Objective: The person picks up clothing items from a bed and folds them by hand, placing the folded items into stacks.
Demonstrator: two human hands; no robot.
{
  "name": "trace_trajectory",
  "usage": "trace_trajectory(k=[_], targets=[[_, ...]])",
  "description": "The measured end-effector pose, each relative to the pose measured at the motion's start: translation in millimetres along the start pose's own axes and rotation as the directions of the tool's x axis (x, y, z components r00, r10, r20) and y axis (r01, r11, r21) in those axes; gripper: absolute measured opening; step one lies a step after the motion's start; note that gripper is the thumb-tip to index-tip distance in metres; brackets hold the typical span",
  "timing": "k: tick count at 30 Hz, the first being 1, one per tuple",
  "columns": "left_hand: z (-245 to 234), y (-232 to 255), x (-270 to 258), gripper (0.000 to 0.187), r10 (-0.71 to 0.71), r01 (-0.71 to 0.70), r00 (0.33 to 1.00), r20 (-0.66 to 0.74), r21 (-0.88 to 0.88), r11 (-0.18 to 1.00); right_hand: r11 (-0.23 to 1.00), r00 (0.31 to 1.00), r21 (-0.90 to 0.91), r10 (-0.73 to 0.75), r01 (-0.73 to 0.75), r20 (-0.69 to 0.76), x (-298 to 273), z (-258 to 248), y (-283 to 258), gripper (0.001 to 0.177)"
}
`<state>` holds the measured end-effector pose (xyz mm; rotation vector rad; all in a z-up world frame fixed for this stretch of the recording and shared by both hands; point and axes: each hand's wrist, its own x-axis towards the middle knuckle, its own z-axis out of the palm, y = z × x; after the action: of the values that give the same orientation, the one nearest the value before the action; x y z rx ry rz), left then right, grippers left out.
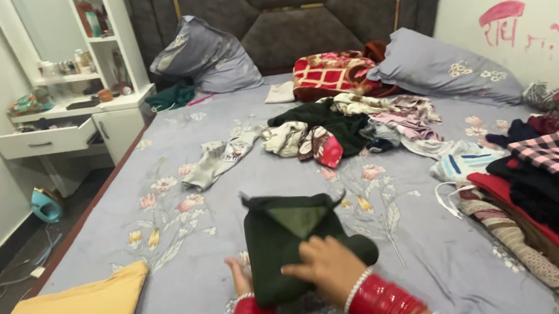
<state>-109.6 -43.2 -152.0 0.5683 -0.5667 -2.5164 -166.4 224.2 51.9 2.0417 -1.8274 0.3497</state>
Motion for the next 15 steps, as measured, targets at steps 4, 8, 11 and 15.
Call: trace_trajectory(k=[4, 8, 11, 15], targets=[[-66.3, -19.8, -28.8, 0.096, 0.212, -0.208, 0.977, -0.008, 0.142, 0.968, 0.976, 0.961, -0.09, -0.212, 0.199, -0.178, -57.6, 109.0, -23.6, 0.045], [-72.4, -29.1, -22.5, 0.094, 0.372, -0.139, 0.922, -0.102, 0.811, 0.569, 0.999, 0.993, -0.042, 0.005, -0.01, -0.118, -76.6, 142.1, -29.1, 0.062], [-71.1, -36.2, -17.4, 0.075, 0.359, -0.192, 0.931, -0.061, 0.756, 0.626, 0.996, 0.999, 0.081, 0.041, -0.042, 0.018, -74.7, 119.8, -36.8, 0.071], [-67.0, -43.4, -13.8, 0.077, 0.417, -0.201, 0.897, -0.148, 0.703, 0.683, 0.873, 0.983, 0.45, 0.167, -0.186, 0.083, -67.5, 76.2, -27.1, 0.048]])
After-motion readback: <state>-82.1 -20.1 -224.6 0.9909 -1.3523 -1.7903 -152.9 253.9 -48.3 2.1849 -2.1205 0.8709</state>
